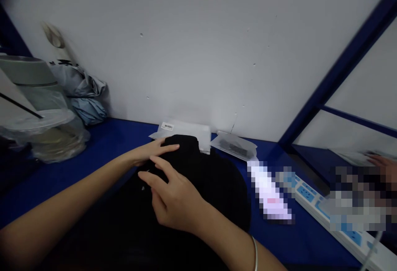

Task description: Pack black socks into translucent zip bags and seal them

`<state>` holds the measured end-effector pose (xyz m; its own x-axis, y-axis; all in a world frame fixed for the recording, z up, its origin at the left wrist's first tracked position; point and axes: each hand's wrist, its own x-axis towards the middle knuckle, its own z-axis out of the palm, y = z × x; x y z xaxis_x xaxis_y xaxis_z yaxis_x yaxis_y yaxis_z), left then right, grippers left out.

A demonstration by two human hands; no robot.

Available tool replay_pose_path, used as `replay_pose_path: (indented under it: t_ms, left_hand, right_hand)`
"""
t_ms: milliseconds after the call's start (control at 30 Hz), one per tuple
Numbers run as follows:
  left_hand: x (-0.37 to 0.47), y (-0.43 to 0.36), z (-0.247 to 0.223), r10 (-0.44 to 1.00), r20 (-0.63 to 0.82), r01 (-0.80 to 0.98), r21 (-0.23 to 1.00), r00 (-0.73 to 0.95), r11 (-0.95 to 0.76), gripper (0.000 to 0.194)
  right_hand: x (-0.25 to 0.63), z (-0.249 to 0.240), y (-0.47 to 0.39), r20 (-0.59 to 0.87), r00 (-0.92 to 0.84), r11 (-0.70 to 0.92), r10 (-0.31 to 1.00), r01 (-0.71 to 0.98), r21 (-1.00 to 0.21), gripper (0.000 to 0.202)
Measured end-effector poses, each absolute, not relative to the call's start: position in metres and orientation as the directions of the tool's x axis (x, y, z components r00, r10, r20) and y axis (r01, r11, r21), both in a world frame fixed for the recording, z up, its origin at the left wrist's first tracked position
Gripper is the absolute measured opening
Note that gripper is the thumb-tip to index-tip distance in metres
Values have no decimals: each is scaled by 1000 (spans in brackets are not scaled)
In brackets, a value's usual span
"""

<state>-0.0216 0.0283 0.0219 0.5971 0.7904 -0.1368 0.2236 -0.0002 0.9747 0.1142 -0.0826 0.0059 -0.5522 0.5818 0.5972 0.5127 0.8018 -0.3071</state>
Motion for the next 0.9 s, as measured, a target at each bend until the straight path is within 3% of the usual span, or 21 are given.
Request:
replay_pose_path:
  t_ms: [100,200,333,433,533,700,800,900]
  left_hand:
    - [-22,31,17,811,-137,147,987,569,64,40]
    - [-25,39,12,786,-152,67,988,599,140,40]
    - [-34,49,12,794,-255,100,966,553,240,56]
    - [-40,53,14,792,-255,84,964,555,252,61]
    - [-44,52,17,750,-205,70,976,629,207,61]
    - [-39,40,24,717,-157,163,985,679,61,53]
    - [-34,37,24,761,-138,182,983,633,28,56]
    - [-29,39,15,765,-59,136,990,642,-38,56]
  right_hand:
    - [124,10,-75,672,-540,842,507,477,-253,47]
    - [143,17,-61,704,-519,799,486,591,-116,55]
    - [174,23,-42,576,-554,633,601,770,80,79]
    - [186,22,-36,488,-570,585,661,798,140,83]
    - [181,18,-37,435,-654,640,618,741,204,82]
    - [160,8,-43,437,-823,768,362,529,361,59]
    - [154,4,-43,482,-832,780,275,486,394,42]
    - [152,1,-43,498,-831,777,247,478,411,39]
